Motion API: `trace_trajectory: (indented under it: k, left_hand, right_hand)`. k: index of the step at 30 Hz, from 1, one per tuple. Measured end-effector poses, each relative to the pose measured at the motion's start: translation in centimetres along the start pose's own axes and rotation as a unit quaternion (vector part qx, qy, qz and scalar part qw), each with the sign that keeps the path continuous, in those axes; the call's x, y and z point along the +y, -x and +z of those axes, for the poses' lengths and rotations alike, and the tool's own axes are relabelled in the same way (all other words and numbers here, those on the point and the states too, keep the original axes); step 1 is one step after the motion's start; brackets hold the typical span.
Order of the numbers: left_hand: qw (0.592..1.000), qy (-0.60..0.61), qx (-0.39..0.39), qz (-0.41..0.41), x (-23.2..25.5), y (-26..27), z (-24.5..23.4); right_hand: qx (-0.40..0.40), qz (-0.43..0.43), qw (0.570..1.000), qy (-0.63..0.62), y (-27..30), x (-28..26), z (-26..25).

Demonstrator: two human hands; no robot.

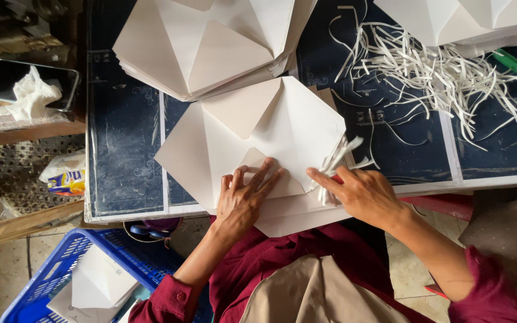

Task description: The person assembles white paper boxes by folding the flaps and securing them with white paper strips. They work at a table, handling the boxes and strips by hand, and place the finished items into a blue basket.

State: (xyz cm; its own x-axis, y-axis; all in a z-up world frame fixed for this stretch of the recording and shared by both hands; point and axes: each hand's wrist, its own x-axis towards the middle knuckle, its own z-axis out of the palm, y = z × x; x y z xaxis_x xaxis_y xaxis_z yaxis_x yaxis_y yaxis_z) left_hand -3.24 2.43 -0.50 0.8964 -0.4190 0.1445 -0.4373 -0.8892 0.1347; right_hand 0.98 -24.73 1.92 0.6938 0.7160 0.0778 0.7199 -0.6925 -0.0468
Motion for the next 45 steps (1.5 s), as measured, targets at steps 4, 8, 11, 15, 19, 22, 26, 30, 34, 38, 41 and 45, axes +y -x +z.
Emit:
trace_trajectory:
  k: [4, 8, 11, 15, 19, 22, 26, 30, 34, 38, 41, 45]
  left_hand:
    - [1.000, 0.024, 0.002, 0.001, 0.2, 0.4, 0.0]
    - [0.996, 0.088, -0.013, -0.013, 3.2, 0.9, -0.4]
    - [0.990, 0.139, -0.002, 0.004, 4.6, 0.7, 0.0]
    - [0.988, 0.134, 0.063, -0.037, 3.3, -0.4, 2.3]
    - [0.980, 0.132, 0.130, -0.066, 2.6, -1.6, 1.4]
    - [0.984, 0.137, 0.056, -0.098, 1.8, -1.8, 1.2]
    - [0.988, 0.111, -0.039, -0.103, 1.4, -2.9, -1.0]
    - [0.995, 0.100, -0.006, -0.024, 0.8, -6.4, -0.6]
    - [0.997, 0.074, 0.008, -0.011, -1.3, -10.7, 0.9]
    - [0.997, 0.008, 0.063, -0.043, -3.3, -13.8, 3.0]
    - [0.966, -0.103, 0.237, 0.002, -5.7, -15.6, 2.0]
    - [0.948, -0.237, 0.137, -0.160, -11.0, -16.5, 2.1]
  right_hand:
    - [0.146, 0.036, 0.989, 0.011, -1.7, 1.2, -0.8]
    - [0.239, 0.215, 0.947, -0.029, -0.9, 7.8, 1.9]
    - [0.261, 0.215, 0.918, -0.210, -2.1, 4.4, -0.1]
    - [0.251, 0.237, 0.865, -0.365, -0.6, 3.6, 7.7]
    - [0.244, 0.210, 0.927, -0.192, -3.4, -0.7, 4.3]
    - [0.186, 0.221, 0.954, -0.076, -4.8, -2.8, 2.8]
    - [0.078, 0.221, 0.971, -0.051, -5.2, -3.1, 4.2]
    - [0.047, 0.204, 0.978, 0.003, -5.5, -4.1, 1.4]
    - [0.066, 0.200, 0.977, 0.034, -4.9, -3.0, 5.4]
    - [0.117, 0.188, 0.975, 0.008, -5.0, -4.1, 2.3]
    - [0.160, 0.169, 0.970, 0.063, -4.7, -3.8, 4.2]
    - [0.182, 0.158, 0.966, 0.095, -4.4, -3.5, 4.8]
